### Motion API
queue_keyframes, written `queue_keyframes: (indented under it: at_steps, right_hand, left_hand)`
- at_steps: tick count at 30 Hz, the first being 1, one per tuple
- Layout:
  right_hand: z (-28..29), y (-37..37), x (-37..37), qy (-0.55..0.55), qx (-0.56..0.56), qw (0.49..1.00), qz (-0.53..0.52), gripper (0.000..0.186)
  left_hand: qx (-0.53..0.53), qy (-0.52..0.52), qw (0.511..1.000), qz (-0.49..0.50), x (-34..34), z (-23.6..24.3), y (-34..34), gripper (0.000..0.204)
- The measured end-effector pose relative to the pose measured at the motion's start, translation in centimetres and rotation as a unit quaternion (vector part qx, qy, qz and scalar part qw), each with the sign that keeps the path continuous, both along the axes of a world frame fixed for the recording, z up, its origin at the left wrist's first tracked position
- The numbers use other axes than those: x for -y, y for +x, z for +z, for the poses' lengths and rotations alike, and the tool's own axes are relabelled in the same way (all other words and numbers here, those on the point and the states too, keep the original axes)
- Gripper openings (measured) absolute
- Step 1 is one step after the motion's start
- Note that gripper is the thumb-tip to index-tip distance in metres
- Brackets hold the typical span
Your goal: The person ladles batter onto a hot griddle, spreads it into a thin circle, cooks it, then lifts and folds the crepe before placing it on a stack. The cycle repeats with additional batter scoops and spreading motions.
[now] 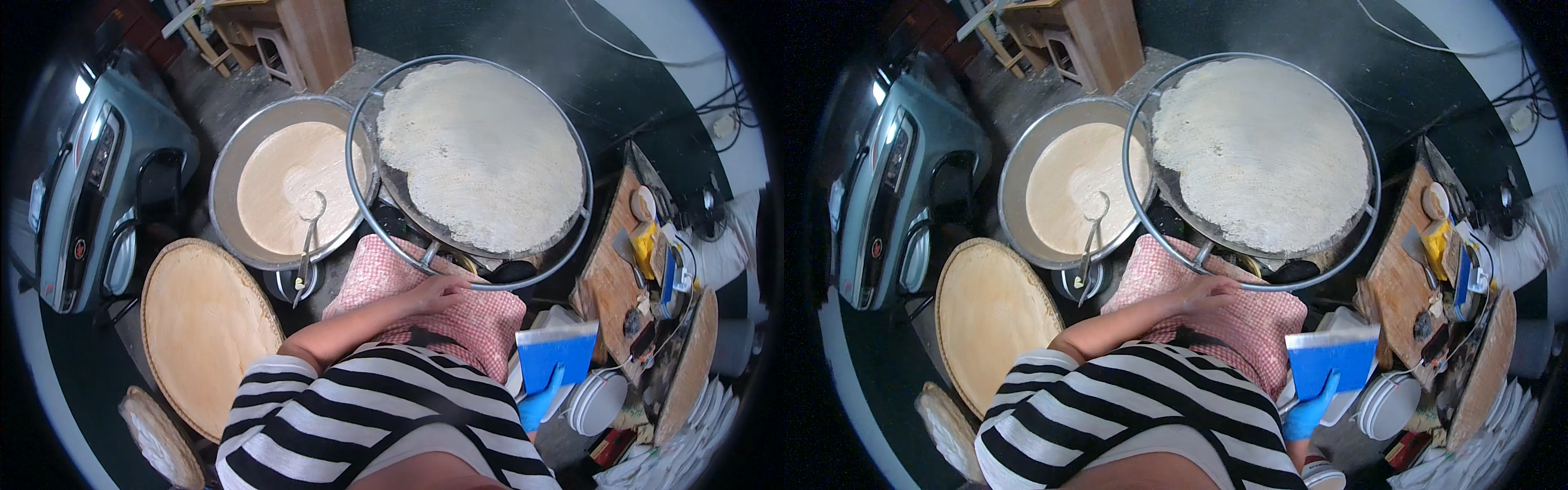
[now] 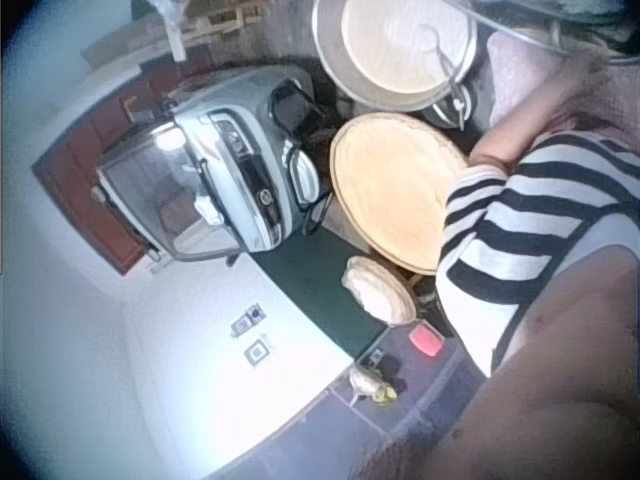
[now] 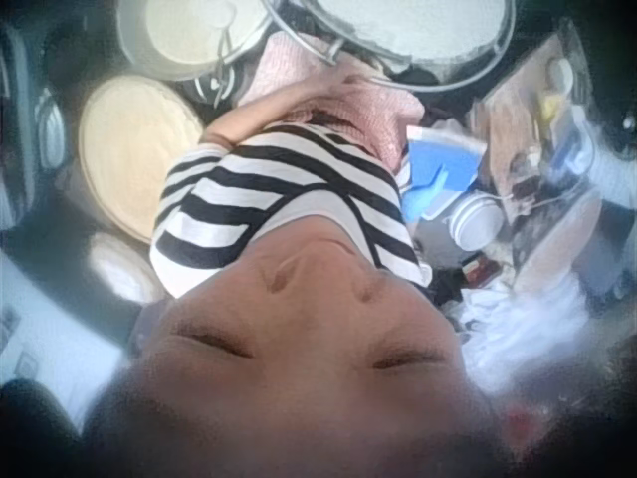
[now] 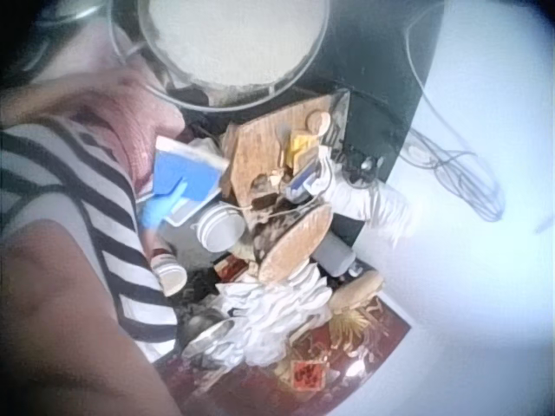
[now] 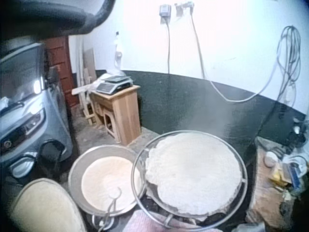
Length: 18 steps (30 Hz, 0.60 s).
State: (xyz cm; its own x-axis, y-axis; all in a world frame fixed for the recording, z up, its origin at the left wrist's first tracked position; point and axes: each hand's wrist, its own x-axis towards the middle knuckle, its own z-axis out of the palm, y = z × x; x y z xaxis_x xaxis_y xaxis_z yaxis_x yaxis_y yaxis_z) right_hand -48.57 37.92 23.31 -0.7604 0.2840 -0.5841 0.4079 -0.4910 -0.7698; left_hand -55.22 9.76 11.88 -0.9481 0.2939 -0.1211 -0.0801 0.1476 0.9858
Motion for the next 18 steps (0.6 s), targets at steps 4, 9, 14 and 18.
queue_keyframes:
  at_steps: [4,9,14,18]
  right_hand:
    - [-3.7,3.3,-3.3,0.022,0.070,0.996,-0.052,0.055]
    - [-6.8,3.0,-4.2,0.032,0.075,0.995,-0.057,0.053]
    - [-7.2,0.6,-3.2,0.035,0.046,0.998,-0.009,0.051]
    - [-7.1,-1.3,-2.6,0.035,0.022,0.999,0.032,0.050]
  left_hand:
    - [0.080,-0.066,0.992,0.078,1.3,-1.7,2.0,0.028]
    - [0.113,0.011,0.984,0.141,2.7,-1.8,3.1,0.022]
    - [0.166,0.042,0.964,0.202,4.2,-1.5,3.9,0.020]
    - [0.176,0.097,0.943,0.266,6.0,-3.0,5.7,0.019]
